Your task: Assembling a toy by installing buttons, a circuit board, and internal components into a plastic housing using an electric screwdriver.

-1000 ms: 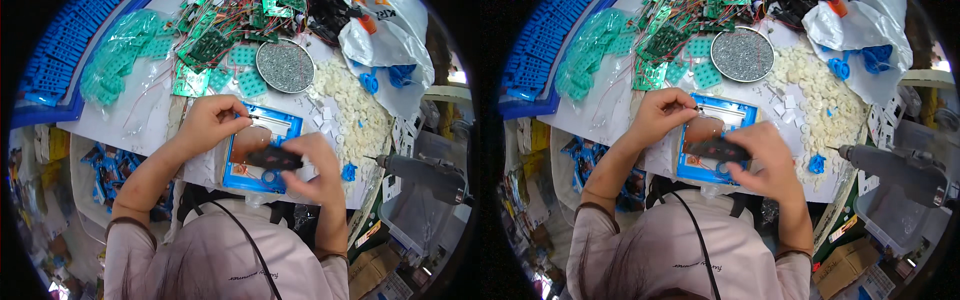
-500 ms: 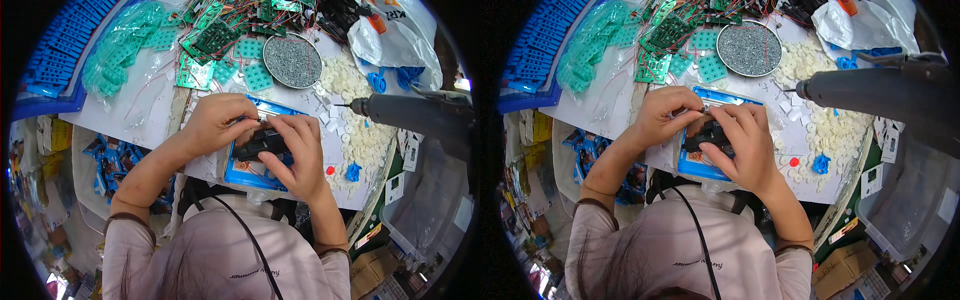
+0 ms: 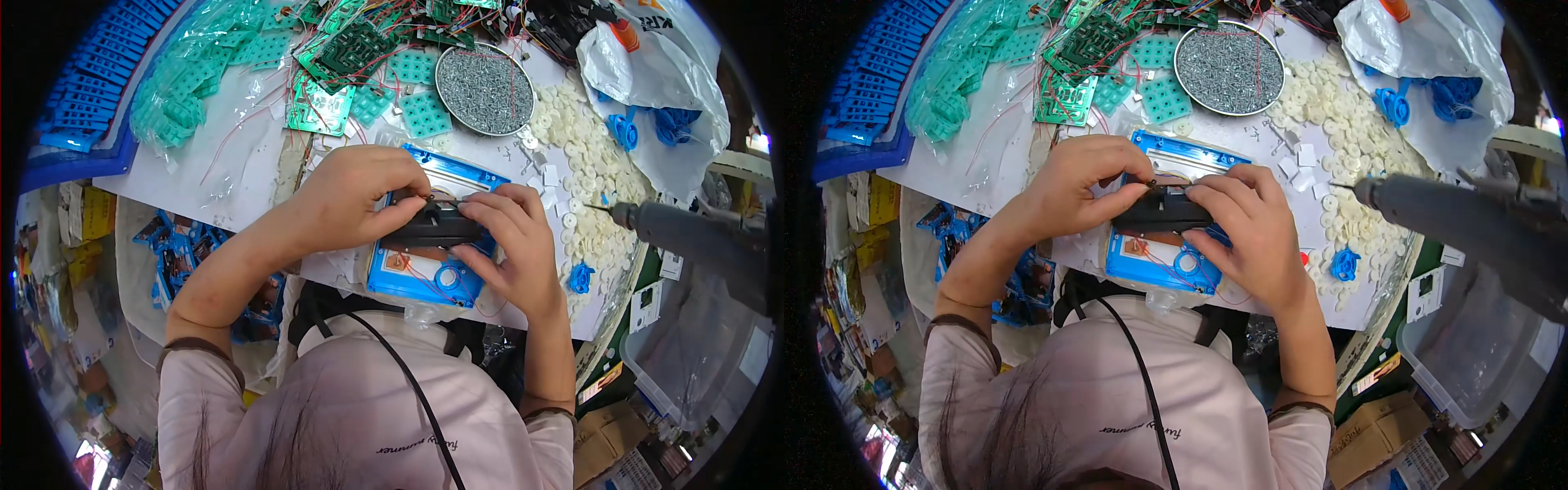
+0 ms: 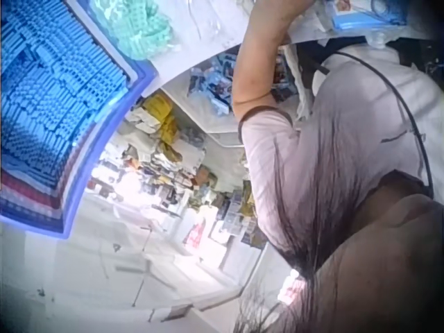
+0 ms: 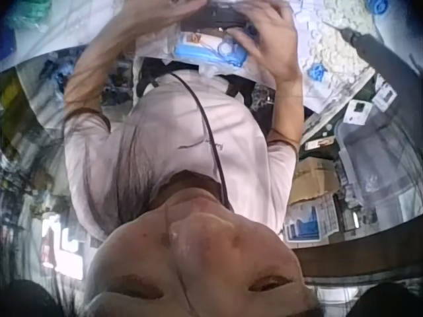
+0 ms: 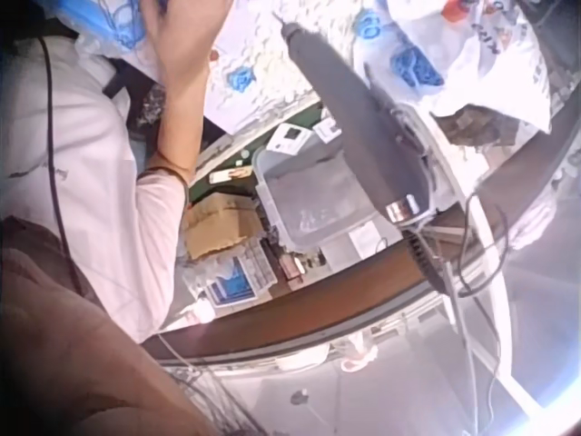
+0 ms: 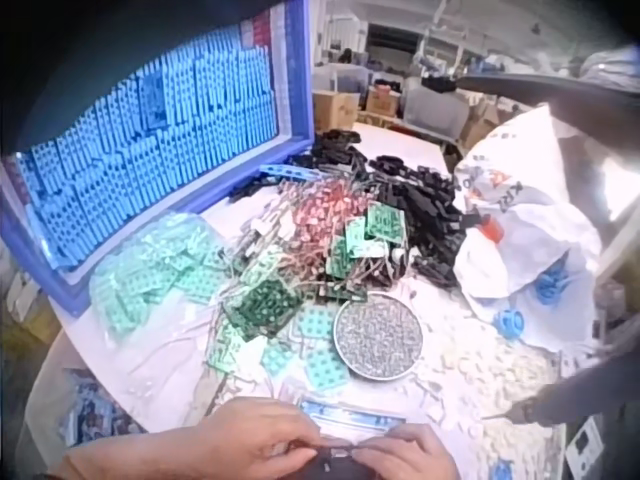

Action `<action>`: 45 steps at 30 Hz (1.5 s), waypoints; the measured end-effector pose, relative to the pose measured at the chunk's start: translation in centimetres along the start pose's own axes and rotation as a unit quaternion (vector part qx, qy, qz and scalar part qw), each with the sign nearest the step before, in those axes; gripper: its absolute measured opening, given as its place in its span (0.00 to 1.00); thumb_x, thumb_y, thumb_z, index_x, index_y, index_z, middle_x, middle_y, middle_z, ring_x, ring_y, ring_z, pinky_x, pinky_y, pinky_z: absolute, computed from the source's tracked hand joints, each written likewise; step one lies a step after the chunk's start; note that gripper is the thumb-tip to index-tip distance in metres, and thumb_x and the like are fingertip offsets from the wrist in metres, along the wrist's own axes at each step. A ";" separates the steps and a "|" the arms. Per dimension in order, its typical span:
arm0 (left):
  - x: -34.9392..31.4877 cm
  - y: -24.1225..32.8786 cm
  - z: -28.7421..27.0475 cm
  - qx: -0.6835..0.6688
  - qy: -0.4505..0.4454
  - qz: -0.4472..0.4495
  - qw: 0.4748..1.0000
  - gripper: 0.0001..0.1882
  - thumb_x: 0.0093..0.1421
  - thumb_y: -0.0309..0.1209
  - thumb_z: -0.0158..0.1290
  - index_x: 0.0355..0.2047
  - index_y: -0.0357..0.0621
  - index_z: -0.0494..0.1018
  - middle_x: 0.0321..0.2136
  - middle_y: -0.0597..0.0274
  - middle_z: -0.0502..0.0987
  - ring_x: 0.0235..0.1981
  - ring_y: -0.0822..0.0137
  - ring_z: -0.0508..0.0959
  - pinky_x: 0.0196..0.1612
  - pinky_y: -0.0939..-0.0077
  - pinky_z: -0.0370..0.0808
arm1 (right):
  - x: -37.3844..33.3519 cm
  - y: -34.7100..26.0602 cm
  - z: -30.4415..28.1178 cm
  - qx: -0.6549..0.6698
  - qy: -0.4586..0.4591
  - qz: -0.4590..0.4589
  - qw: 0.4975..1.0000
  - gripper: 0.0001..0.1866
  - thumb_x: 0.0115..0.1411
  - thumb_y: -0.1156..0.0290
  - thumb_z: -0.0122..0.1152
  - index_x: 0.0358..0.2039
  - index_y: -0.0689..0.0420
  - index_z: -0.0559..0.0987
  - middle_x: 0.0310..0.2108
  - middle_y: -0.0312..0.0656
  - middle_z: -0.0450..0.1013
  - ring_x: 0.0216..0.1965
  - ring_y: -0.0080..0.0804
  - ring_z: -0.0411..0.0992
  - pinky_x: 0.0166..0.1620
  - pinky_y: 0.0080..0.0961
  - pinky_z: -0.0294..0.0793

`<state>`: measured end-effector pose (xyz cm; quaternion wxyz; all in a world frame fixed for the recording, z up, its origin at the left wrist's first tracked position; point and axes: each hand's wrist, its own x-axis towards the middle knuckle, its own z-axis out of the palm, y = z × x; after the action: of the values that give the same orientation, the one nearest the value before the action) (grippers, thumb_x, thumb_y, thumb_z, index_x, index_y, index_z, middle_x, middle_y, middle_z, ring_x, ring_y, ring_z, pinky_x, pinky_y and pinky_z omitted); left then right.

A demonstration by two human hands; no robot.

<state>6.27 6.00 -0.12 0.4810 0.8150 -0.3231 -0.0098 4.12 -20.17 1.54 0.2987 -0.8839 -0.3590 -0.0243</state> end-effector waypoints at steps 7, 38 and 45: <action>1.2 -0.1 -1.3 0.046 -0.084 0.018 0.995 0.05 0.56 0.27 0.60 0.33 0.42 0.77 0.29 0.59 0.77 0.31 0.56 0.78 0.32 0.64 0.74 | 0.0 -0.2 -0.3 -0.017 0.007 -0.019 1.000 0.27 0.44 0.62 0.76 0.45 0.56 0.81 0.39 0.40 0.77 0.42 0.45 0.70 0.44 0.37 0.73; 5.4 2.5 -3.0 0.181 -0.281 0.091 0.938 0.06 0.53 0.28 0.56 0.28 0.36 0.78 0.24 0.52 0.77 0.28 0.52 0.81 0.31 0.61 0.78 | 2.9 -1.5 -0.9 -0.013 -0.138 -0.061 0.988 0.28 0.45 0.61 0.69 0.49 0.54 0.79 0.38 0.40 0.72 0.36 0.42 0.68 0.40 0.37 0.69; 5.0 3.2 -3.0 0.171 -0.297 0.059 0.937 0.07 0.51 0.27 0.58 0.28 0.36 0.78 0.26 0.53 0.78 0.29 0.53 0.82 0.31 0.63 0.79 | 3.7 -1.7 -1.4 -0.035 -0.178 -0.086 0.980 0.27 0.42 0.64 0.69 0.47 0.54 0.78 0.38 0.39 0.72 0.36 0.39 0.69 0.39 0.35 0.71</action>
<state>9.57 4.58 5.54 0.2160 0.8243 -0.4956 -0.1680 6.01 -17.65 4.49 0.1958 -0.8496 -0.4804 0.0955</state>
